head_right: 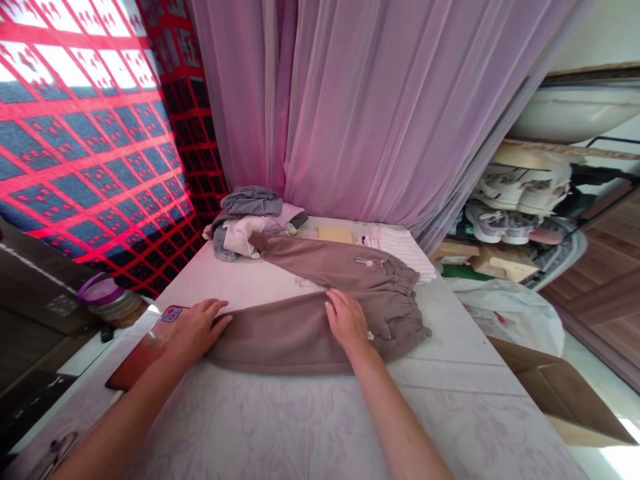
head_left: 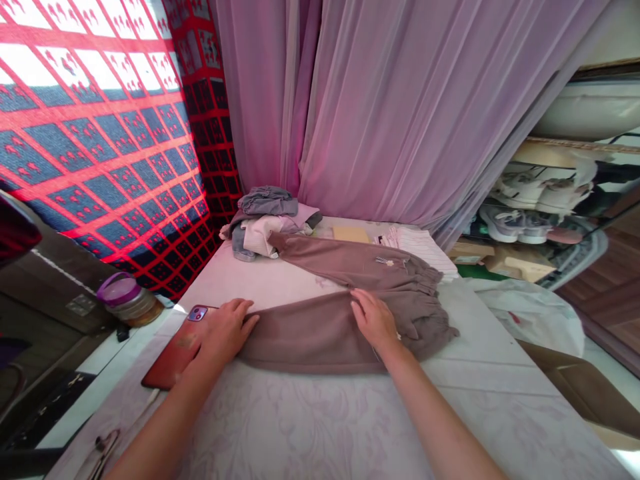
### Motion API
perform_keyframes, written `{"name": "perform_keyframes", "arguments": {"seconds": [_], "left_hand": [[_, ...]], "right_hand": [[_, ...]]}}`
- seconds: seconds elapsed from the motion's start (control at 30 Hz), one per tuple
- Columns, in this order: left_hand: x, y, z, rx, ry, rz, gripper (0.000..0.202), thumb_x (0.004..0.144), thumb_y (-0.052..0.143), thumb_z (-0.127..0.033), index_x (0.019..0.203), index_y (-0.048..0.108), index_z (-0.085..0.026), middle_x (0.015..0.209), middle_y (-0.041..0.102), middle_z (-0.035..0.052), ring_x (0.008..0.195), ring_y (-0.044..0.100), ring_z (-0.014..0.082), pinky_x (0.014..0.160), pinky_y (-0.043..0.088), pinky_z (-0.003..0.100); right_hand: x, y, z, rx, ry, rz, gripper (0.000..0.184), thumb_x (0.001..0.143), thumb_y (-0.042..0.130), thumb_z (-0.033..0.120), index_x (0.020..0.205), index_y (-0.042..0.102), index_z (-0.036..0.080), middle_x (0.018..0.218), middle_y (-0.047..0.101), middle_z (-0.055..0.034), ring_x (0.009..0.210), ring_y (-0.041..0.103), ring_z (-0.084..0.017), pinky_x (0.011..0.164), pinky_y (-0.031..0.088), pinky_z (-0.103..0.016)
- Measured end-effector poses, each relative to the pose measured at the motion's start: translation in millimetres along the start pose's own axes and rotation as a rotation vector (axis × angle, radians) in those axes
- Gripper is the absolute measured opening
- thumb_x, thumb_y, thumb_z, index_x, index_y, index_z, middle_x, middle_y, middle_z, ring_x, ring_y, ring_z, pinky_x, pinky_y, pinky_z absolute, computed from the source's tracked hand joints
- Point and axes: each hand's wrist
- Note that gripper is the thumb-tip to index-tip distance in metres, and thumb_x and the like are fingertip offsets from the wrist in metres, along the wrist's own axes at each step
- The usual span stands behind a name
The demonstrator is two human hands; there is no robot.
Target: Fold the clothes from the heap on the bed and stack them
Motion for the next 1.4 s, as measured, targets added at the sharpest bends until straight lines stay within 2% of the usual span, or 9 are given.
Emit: {"name": "perform_keyframes", "arguments": {"seconds": [0.07, 0.13, 0.3, 0.73, 0.93, 1.07, 1.13, 1.27, 1.4], "left_hand": [[-11, 12.7, -17, -0.044, 0.124, -0.084, 0.04, 0.093, 0.037, -0.038, 0.121, 0.06, -0.022, 0.127, 0.061, 0.009, 0.119, 0.053, 0.0241, 0.103, 0.038, 0.039], [-21, 28.2, -36, -0.056, 0.25, -0.043, 0.045, 0.094, 0.036, -0.042, 0.129, 0.056, -0.022, 0.138, 0.054, 0.0074, 0.13, 0.043, 0.0256, 0.111, 0.03, 0.043], [-32, 54.4, -57, 0.023, 0.235, 0.037, 0.055, 0.094, 0.034, -0.051, 0.142, 0.043, -0.025, 0.15, 0.04, 0.0066, 0.14, 0.03, 0.0289, 0.115, 0.018, 0.053], [-30, 48.0, -54, 0.04, 0.233, 0.059, 0.058, 0.091, 0.04, -0.052, 0.143, 0.041, -0.026, 0.151, 0.037, 0.0069, 0.141, 0.029, 0.0292, 0.115, 0.013, 0.054], [-29, 47.4, -54, 0.024, 0.223, 0.025, 0.056, 0.089, 0.042, -0.051, 0.14, 0.046, -0.027, 0.149, 0.04, 0.0072, 0.139, 0.031, 0.0307, 0.114, 0.014, 0.056], [-29, 47.0, -54, 0.022, 0.215, 0.019, 0.055, 0.088, 0.042, -0.05, 0.138, 0.048, -0.027, 0.148, 0.042, 0.0069, 0.139, 0.032, 0.031, 0.113, 0.016, 0.055], [-28, 46.8, -54, 0.028, 0.214, 0.02, 0.055, 0.088, 0.042, -0.05, 0.138, 0.048, -0.027, 0.148, 0.042, 0.0066, 0.139, 0.032, 0.0305, 0.113, 0.017, 0.055], [-28, 46.0, -54, 0.05, 0.21, 0.031, 0.056, 0.088, 0.041, -0.05, 0.138, 0.048, -0.027, 0.149, 0.041, 0.0062, 0.139, 0.032, 0.0301, 0.113, 0.018, 0.054], [-27, 46.3, -54, 0.067, 0.216, 0.039, 0.056, 0.089, 0.04, -0.05, 0.139, 0.047, -0.025, 0.149, 0.041, 0.0071, 0.139, 0.032, 0.0302, 0.112, 0.019, 0.055]], "right_hand": [[-19, 3, 12, -0.027, -0.029, 0.066, 0.045, 0.095, 0.032, 0.035, 0.133, 0.053, 0.021, 0.142, 0.049, -0.0077, 0.131, 0.041, -0.021, 0.11, 0.028, -0.038], [-34, 8, 23, -0.078, -0.022, 0.162, 0.048, 0.095, 0.032, 0.039, 0.139, 0.047, 0.023, 0.149, 0.04, -0.0072, 0.137, 0.033, -0.022, 0.113, 0.02, -0.044], [-41, 11, 32, -0.143, 0.009, 0.286, 0.054, 0.095, 0.031, 0.044, 0.145, 0.038, 0.023, 0.153, 0.031, -0.008, 0.141, 0.025, -0.023, 0.115, 0.014, -0.048], [-69, -12, 10, -0.182, 0.125, 0.298, 0.056, 0.094, 0.033, 0.044, 0.146, 0.036, 0.024, 0.155, 0.027, -0.009, 0.142, 0.024, -0.024, 0.114, 0.015, -0.05], [-75, -24, -22, -0.181, 0.162, 0.157, 0.052, 0.096, 0.029, 0.039, 0.145, 0.036, 0.025, 0.153, 0.031, -0.0077, 0.141, 0.026, -0.022, 0.114, 0.014, -0.051], [-82, -26, -59, -0.143, 0.225, 0.128, 0.048, 0.095, 0.03, 0.037, 0.137, 0.048, 0.024, 0.147, 0.043, -0.0079, 0.135, 0.036, -0.021, 0.112, 0.022, -0.046], [-88, -27, -77, -0.086, 0.226, -0.006, 0.046, 0.094, 0.029, 0.033, 0.128, 0.057, 0.021, 0.138, 0.053, -0.0092, 0.128, 0.045, -0.02, 0.109, 0.028, -0.042], [-102, -35, -107, -0.07, 0.493, -0.305, 0.043, 0.091, 0.032, 0.032, 0.117, 0.063, 0.015, 0.125, 0.06, -0.0155, 0.114, 0.054, -0.026, 0.096, 0.04, -0.042], [-104, -47, -126, -0.103, 0.774, -0.269, 0.05, 0.088, 0.041, 0.047, 0.123, 0.058, 0.015, 0.124, 0.058, -0.019, 0.111, 0.053, -0.032, 0.089, 0.042, -0.046]]}}
Point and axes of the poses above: each hand's wrist, its own x-axis towards the middle knuckle, its own y-axis out of the palm, z = x × y
